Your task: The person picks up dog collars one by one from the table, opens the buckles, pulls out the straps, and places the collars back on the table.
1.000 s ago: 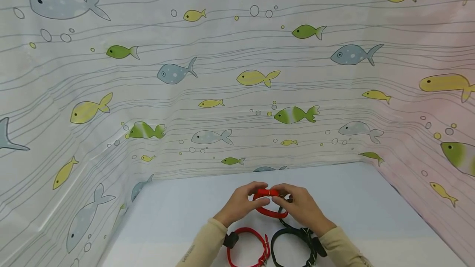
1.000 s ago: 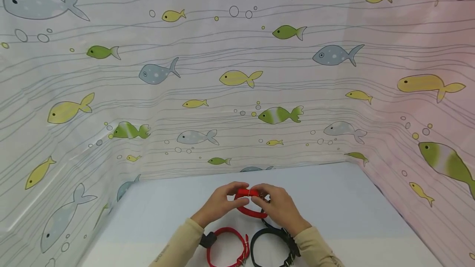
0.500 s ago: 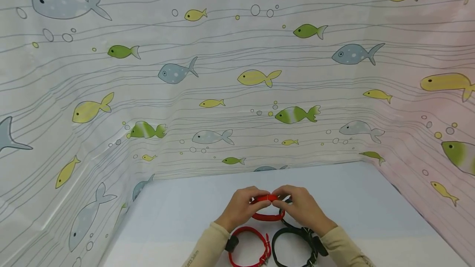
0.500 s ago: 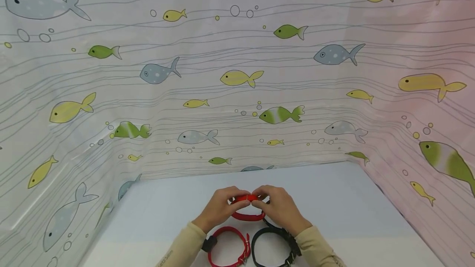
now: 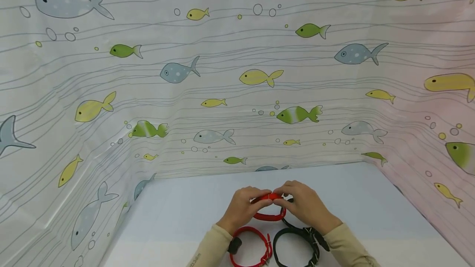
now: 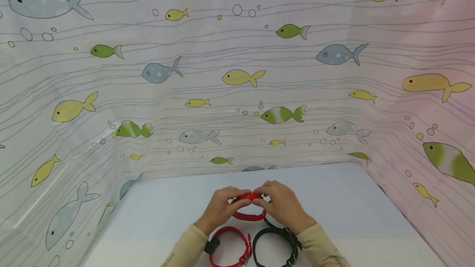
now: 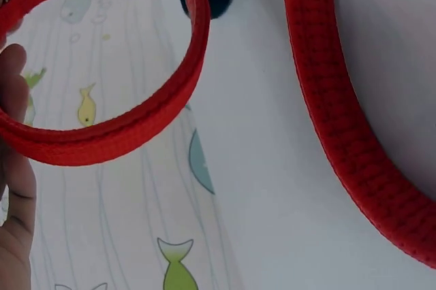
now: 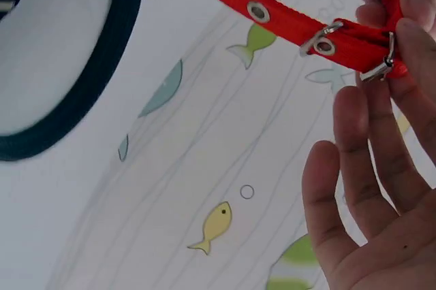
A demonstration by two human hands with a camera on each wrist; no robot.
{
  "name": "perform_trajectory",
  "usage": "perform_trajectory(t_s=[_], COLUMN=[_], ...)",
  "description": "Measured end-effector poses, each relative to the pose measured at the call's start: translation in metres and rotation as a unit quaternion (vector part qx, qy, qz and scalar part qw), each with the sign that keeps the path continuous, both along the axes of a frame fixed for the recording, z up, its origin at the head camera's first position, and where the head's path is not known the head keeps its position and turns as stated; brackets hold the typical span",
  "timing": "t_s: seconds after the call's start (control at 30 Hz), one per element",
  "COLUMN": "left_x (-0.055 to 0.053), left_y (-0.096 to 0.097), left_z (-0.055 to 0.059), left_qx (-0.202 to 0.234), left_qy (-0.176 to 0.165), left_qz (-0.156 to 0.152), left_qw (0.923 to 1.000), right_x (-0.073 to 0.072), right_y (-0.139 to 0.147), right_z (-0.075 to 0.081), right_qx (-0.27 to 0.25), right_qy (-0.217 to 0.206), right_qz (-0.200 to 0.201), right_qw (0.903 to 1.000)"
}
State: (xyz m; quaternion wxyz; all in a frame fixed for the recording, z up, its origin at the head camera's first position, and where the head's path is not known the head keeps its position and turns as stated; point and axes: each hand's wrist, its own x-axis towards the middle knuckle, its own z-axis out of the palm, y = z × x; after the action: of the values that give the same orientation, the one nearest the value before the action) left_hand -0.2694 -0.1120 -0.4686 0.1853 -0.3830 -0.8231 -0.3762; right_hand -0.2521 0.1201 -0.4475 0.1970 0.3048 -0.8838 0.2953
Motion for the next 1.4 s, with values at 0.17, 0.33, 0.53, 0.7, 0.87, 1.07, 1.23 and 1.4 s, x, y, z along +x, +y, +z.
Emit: perform_trajectory(t_s=[0.17,0.33,0.53,0.7,0.87,1.07,1.23,1.4], left_x=[0.000,-0.001,0.002,0.007,0.013,0.015,0.016,0.018], left_y=[0.002,0.001,0.001,0.004,0.008,0.007,0.004,0.000], left_z=[0.000,0.001,0.003,0.005,0.011,0.015,0.016,0.017], left_qx=[0.034,0.053,0.037,-0.030,-0.084,-0.085,-0.077,-0.078], left_qy=[-0.002,-0.011,-0.009,0.028,0.075,0.099,0.103,0.113], left_qz=[0.005,0.015,0.017,0.021,0.037,0.046,0.057,0.082], left_qw=[0.9994,0.9984,0.9991,0.9989,0.9929,0.9904,0.9900,0.9871], right_x=[-0.004,-0.008,-0.009,-0.005,-0.003,-0.005,-0.009,-0.009], right_y=[0.004,0.005,0.006,0.006,0.006,0.009,0.011,0.011], right_z=[0.000,-0.002,0.000,0.006,0.010,0.002,-0.002,-0.005], right_qx=[-0.060,-0.095,-0.065,0.003,0.010,-0.048,-0.082,-0.103], right_qy=[-0.027,-0.031,-0.076,-0.075,-0.054,-0.046,-0.044,-0.077], right_qz=[0.036,0.053,0.053,0.040,0.031,0.049,0.072,0.072], right_qw=[0.9972,0.9936,0.9936,0.9964,0.9980,0.9966,0.9931,0.9891])
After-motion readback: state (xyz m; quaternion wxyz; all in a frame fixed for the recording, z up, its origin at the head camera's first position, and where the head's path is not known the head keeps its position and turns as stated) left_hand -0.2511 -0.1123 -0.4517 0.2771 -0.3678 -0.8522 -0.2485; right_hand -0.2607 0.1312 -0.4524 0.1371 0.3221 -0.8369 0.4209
